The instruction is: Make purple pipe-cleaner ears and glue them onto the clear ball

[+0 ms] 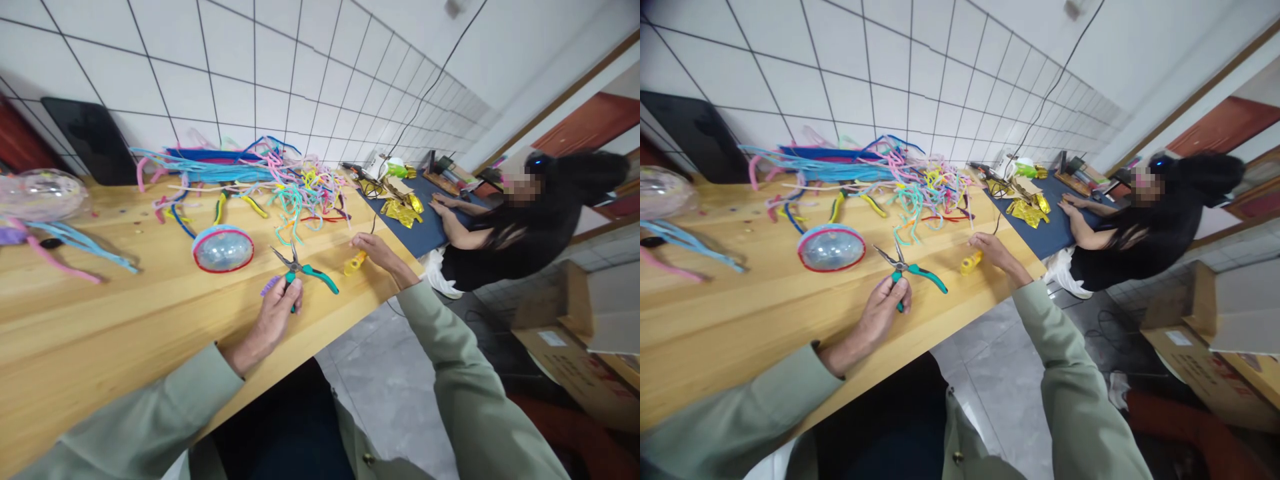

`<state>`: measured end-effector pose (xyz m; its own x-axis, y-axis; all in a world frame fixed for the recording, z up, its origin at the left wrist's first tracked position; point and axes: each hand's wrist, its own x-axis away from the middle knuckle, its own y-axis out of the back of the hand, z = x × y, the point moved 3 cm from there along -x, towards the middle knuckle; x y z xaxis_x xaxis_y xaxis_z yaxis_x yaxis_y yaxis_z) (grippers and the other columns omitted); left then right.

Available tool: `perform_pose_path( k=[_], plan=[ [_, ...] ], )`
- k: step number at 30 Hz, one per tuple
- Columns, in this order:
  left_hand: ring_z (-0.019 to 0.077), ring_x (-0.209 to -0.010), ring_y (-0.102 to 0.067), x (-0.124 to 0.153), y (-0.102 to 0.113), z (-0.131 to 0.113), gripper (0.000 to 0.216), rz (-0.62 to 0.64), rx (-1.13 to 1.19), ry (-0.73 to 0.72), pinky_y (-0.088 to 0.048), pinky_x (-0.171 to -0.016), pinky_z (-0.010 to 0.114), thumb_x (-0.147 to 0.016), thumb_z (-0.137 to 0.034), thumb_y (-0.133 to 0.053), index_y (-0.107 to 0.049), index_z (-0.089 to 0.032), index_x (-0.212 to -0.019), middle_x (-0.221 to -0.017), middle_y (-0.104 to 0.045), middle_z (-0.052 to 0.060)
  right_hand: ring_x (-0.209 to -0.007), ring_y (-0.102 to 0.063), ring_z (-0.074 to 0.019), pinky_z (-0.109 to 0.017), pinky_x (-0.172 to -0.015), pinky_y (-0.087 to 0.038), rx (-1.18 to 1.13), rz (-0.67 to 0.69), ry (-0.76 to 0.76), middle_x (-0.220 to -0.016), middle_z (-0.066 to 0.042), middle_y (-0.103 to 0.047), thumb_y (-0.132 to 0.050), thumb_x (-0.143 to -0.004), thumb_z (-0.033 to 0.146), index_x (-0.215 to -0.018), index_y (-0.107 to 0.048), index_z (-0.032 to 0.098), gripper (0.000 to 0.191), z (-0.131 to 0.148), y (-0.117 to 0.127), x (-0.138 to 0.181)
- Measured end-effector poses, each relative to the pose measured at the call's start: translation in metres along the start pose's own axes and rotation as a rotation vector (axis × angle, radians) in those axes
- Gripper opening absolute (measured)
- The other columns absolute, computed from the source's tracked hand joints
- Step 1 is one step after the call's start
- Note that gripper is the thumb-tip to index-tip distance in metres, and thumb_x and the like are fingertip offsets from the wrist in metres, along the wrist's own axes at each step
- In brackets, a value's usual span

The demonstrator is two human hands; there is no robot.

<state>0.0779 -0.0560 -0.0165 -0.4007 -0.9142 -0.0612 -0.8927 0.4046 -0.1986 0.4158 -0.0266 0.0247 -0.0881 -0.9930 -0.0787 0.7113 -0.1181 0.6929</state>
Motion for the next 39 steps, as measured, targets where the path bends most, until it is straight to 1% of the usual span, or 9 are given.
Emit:
perform_pose_path(
  k=[4,8,11,14,17,21,27,33,39],
  plan=[
    [0.0156,-0.062,-0.051,0.0,-0.001,-0.002,0.057,0.001,-0.004,0.006,-0.046,-0.063,0.03,-0.098,-0.073,-0.066,-0.057,-0.023,-0.072,-0.065,-0.056,0.0,-0.084,-0.065,-0.0237,-0.035,-0.08,-0.053,0.084,-0.134,-0.071,-0.086,-0.006,-0.075,-0.052,-0.097,0.063,-0.085,-0.071,0.022,0.047,-0.023,-0.016,-0.01],
    [0.0156,-0.063,-0.052,0.001,0.0,-0.004,0.058,-0.001,-0.024,0.012,-0.046,-0.065,0.03,-0.098,-0.074,-0.065,-0.057,-0.023,-0.072,-0.065,-0.056,0.0,-0.083,-0.067,-0.0256,-0.037,-0.082,-0.054,0.168,-0.241,-0.136,-0.079,-0.007,-0.074,-0.048,-0.102,0.057,-0.077,-0.067,0.026,0.044,-0.039,-0.016,-0.023],
    [0.0154,-0.062,-0.052,0.0,0.0,-0.005,0.06,0.002,-0.037,0.022,-0.045,-0.065,0.031,-0.097,-0.077,-0.064,-0.056,-0.023,-0.071,-0.064,-0.055,-0.001,-0.085,-0.069,-0.0253,-0.037,-0.085,-0.055,0.191,-0.244,-0.103,-0.083,-0.008,-0.076,-0.05,-0.103,0.057,-0.079,-0.07,0.026,0.044,-0.043,0.0,-0.024],
    [0.0153,-0.061,-0.051,0.0,0.0,-0.005,0.061,0.011,-0.031,0.028,-0.044,-0.064,0.031,-0.097,-0.078,-0.063,-0.055,-0.023,-0.071,-0.063,-0.055,-0.001,-0.1,-0.072,-0.0259,-0.039,-0.094,-0.057,0.197,-0.263,-0.029,-0.104,-0.008,-0.082,-0.05,-0.103,0.058,-0.095,-0.076,0.025,0.043,-0.046,0.024,-0.01],
    [0.0153,-0.063,-0.052,0.001,-0.001,-0.005,0.059,0.024,-0.043,0.026,-0.045,-0.066,0.031,-0.099,-0.075,-0.062,-0.056,-0.023,-0.071,-0.064,-0.055,-0.001,-0.107,-0.073,-0.0272,-0.044,-0.099,-0.058,0.222,-0.275,0.012,-0.114,-0.011,-0.082,-0.053,-0.101,0.057,-0.106,-0.079,0.023,0.043,-0.057,0.038,0.011],
    [0.0158,-0.064,-0.052,0.002,-0.001,-0.006,0.06,0.037,-0.076,0.021,-0.045,-0.068,0.031,-0.101,-0.074,-0.061,-0.057,-0.023,-0.071,-0.064,-0.056,-0.001,-0.103,-0.075,-0.027,-0.045,-0.096,-0.061,0.281,-0.235,0.056,-0.116,-0.012,-0.084,-0.062,-0.098,0.041,-0.111,-0.082,0.023,0.03,-0.07,0.032,0.025],
    [0.0168,-0.065,-0.051,0.002,-0.001,-0.008,0.065,0.043,-0.096,0.02,-0.043,-0.069,0.033,-0.097,-0.081,-0.06,-0.056,-0.023,-0.068,-0.063,-0.055,-0.001,-0.103,-0.074,-0.0295,-0.047,-0.099,-0.061,0.417,-0.186,0.156,-0.106,-0.013,-0.083,-0.062,-0.098,0.027,-0.105,-0.083,0.023,0.023,-0.069,0.023,0.019],
    [0.0174,-0.067,-0.052,0.003,0.0,-0.008,0.064,0.049,-0.112,0.009,-0.044,-0.069,0.033,-0.099,-0.079,-0.058,-0.056,-0.023,-0.068,-0.065,-0.055,0.0,-0.14,-0.063,-0.032,-0.056,-0.119,-0.054,0.508,-0.12,0.314,-0.15,-0.017,-0.069,-0.053,-0.099,0.016,-0.137,-0.074,0.023,0.044,-0.051,0.012,0.025],
    [0.0173,-0.064,-0.051,0.002,-0.001,-0.011,0.064,0.049,-0.11,0.013,-0.045,-0.067,0.033,-0.098,-0.08,-0.06,-0.056,-0.024,-0.068,-0.063,-0.056,0.0,-0.144,-0.063,-0.0331,-0.059,-0.123,-0.052,0.632,0.058,0.485,-0.154,-0.014,-0.068,-0.056,-0.104,0.015,-0.143,-0.074,0.03,0.046,-0.024,-0.009,0.024]
  ],
)
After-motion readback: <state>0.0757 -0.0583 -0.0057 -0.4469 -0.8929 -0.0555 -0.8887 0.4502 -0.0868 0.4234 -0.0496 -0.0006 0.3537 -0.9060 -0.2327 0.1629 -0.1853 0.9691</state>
